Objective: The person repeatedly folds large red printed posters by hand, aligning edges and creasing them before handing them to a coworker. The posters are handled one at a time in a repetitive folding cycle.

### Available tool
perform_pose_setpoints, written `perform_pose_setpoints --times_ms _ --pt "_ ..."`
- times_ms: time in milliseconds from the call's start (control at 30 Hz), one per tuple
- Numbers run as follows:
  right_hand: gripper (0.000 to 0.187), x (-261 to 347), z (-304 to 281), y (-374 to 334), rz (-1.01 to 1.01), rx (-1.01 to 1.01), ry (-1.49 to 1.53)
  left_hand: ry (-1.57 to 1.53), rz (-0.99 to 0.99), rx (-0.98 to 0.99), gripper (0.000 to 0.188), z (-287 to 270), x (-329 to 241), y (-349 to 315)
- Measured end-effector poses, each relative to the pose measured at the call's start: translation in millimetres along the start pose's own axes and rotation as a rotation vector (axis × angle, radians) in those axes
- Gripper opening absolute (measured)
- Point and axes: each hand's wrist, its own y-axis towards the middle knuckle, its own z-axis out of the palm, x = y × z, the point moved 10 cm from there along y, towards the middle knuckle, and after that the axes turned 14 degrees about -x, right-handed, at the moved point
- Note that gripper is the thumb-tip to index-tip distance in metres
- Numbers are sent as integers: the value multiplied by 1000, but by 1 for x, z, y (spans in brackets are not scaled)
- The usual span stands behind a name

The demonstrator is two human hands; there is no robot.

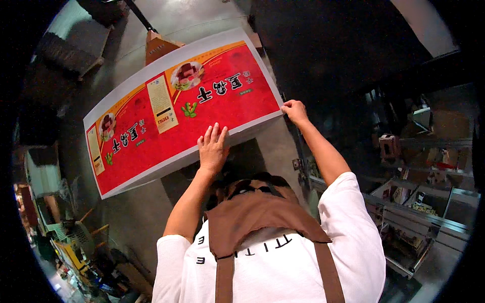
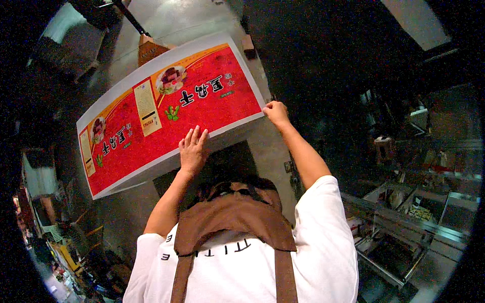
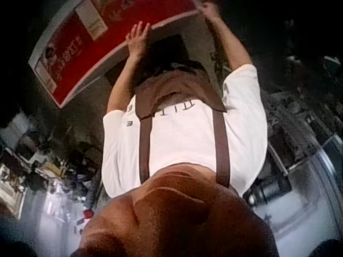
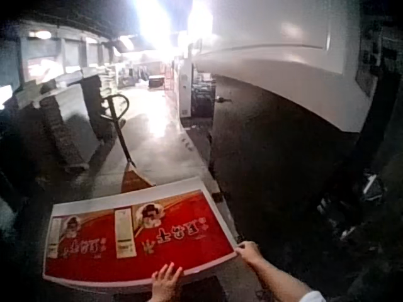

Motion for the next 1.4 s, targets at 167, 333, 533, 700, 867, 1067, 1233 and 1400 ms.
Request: perform_pose_setpoints --times_ms 167,333,533,700,867,1067,1233,1400 --pt "21 25 -12 -1 -80 -30 -130 -69 -57 80 69 -2 1 1" --pt "21 17 -12 7 -66 -16 -17 -41 -65 107 68 -4 -2 7" --pt "31 28 24 -9 460 490 598 -505 -110 -156 22 -44 -28 11" --pt "35 123 -19 -2 331 526 788 -2182 -1242 150 67 44 -39 -37" --pt "34 79 -38 -12 328 524 727 -2290 -1296 -921 61 -12 161 -91" --pt "36 24 8 -21 561 561 675 -1916 -1359 -1384 44 -82 352 -245" --pt "35 20 -8 -15 659 524 579 -1619 -1457 -1145 51 -152 486 -321" --pt "35 59 -28 -17 696 457 589 -1467 -1625 -369 46 -191 537 -320"
